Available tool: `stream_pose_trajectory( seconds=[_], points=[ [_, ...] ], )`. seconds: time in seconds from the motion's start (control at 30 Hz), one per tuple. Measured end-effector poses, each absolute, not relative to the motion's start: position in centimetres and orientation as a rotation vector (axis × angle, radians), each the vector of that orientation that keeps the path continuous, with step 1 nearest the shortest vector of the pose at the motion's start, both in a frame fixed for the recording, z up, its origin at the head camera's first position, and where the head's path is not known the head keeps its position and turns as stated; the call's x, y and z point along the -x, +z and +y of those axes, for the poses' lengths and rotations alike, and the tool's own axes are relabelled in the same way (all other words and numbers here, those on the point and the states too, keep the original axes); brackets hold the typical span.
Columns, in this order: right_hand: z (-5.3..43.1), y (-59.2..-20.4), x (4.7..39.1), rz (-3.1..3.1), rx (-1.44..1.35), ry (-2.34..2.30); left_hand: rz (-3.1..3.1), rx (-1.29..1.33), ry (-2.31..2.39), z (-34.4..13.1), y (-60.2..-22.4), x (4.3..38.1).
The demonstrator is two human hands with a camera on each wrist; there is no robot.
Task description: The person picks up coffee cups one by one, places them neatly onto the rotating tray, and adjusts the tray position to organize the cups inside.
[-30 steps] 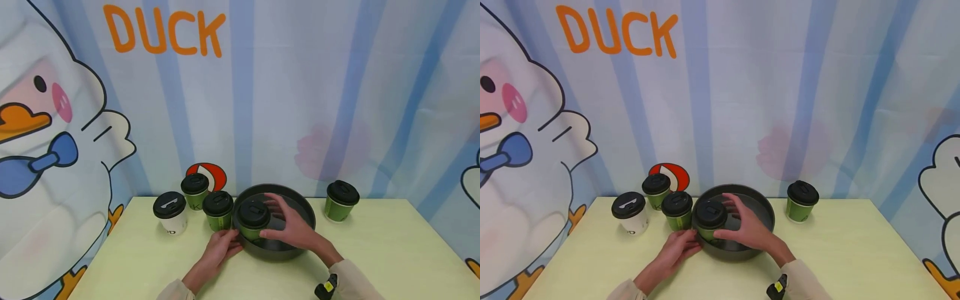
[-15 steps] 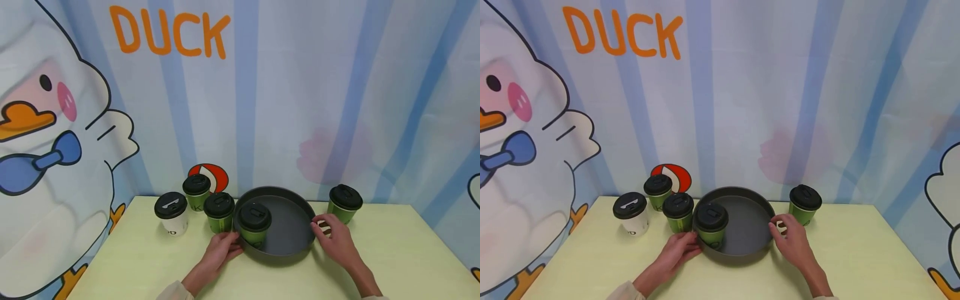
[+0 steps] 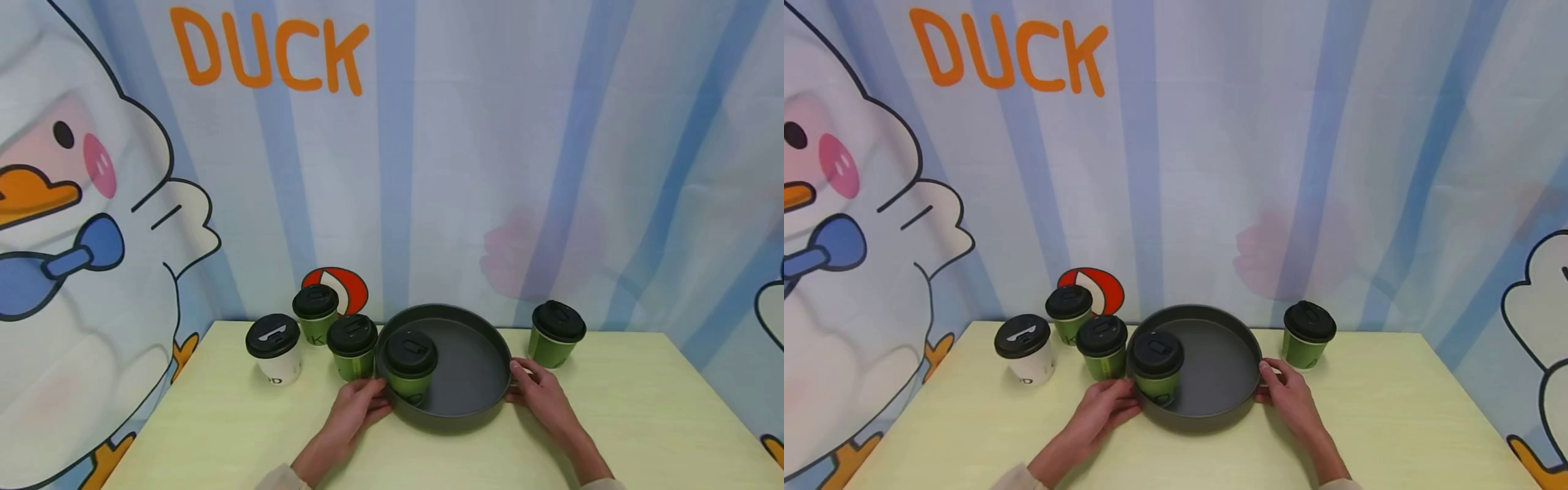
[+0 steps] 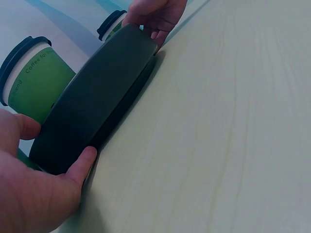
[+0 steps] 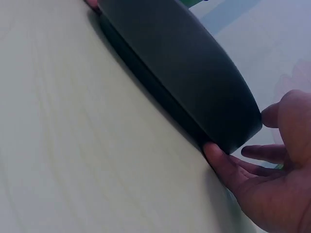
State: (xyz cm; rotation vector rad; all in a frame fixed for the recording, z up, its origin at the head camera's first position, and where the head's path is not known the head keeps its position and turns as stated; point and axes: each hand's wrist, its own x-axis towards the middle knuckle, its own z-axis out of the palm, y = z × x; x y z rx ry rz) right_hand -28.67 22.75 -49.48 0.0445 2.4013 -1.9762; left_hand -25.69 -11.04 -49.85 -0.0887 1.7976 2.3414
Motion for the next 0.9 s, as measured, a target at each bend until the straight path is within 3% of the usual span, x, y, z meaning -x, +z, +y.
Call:
stream_pose_trajectory(
  seconds=[0.2,0.9],
  points=[
    [22.7,-49.3,28.7,2.237,-0.140,-2.106,1.758,0.070,2.365,-11.1,-49.9,25.8],
    [23.0,-49.0,28.3,2.064,-0.082,-2.159,1.827,0.114,2.347,-11.3,-50.4,25.8]
  ],
)
